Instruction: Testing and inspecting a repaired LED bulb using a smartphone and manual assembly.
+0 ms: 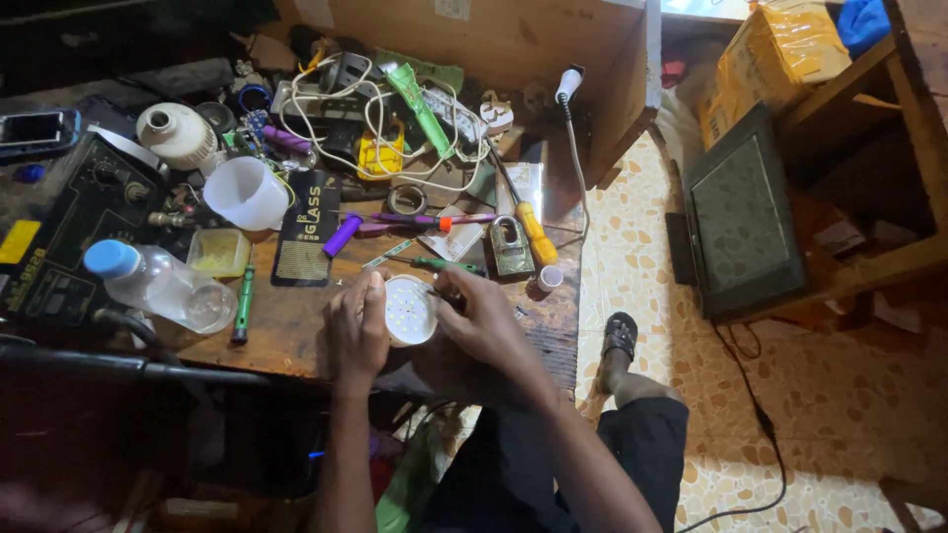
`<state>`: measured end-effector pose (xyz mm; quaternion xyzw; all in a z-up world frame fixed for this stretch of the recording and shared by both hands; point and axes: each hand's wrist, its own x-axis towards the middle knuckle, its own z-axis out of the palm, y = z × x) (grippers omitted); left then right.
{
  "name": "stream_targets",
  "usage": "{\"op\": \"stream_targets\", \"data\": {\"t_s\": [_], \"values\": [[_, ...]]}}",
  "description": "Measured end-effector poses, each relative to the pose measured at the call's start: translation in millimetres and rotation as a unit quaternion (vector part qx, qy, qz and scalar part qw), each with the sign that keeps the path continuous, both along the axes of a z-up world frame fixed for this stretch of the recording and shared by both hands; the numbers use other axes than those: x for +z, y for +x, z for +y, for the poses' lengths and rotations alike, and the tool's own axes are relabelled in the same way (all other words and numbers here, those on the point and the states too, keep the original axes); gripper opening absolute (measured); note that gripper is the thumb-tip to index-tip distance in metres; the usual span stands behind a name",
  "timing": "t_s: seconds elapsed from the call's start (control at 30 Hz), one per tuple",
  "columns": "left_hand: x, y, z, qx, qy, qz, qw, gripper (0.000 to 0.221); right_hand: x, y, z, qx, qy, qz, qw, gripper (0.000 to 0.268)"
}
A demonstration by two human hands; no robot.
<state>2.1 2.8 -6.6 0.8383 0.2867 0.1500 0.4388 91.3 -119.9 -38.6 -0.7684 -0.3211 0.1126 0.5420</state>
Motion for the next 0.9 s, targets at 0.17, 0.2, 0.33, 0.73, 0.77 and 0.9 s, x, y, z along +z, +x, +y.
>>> {"op": "stream_targets", "data": {"t_s": [0.17,0.2,0.33,0.73,0.77,0.9], "values": [[-4.2,3.8,1.1,0.004,0.011,0.024,1.000,0.042,21.9,-3.0,-22.7,0.000,-0.187,-0.170,0.967,0.013],[-7.6,4.6,1.0,0.001,0.009,0.023,1.000,0.042,19.6,-3.4,-23.0,-0.003,-0.189,-0.170,0.967,0.013],[-5.8,5.1,-3.5,0.009,0.013,-0.014,1.000,0.043,13.1,-3.1,-26.9,-0.022,-0.203,-0.196,0.959,0.011],[-40.0,3.8,6.1,-0.095,0.040,-0.155,0.983,0.040,-14.9,-14.0,-40.8,0.016,-0.214,-0.192,0.958,0.013],[-43.2,3.5,7.9,-0.109,0.027,-0.177,0.978,0.040,-15.2,-15.8,-40.7,0.012,-0.198,-0.188,0.962,0.012],[-44.1,2.4,7.0,-0.119,0.019,-0.190,0.974,0.037,-14.1,-16.8,-42.3,0.030,-0.199,-0.195,0.960,0.009]]}}
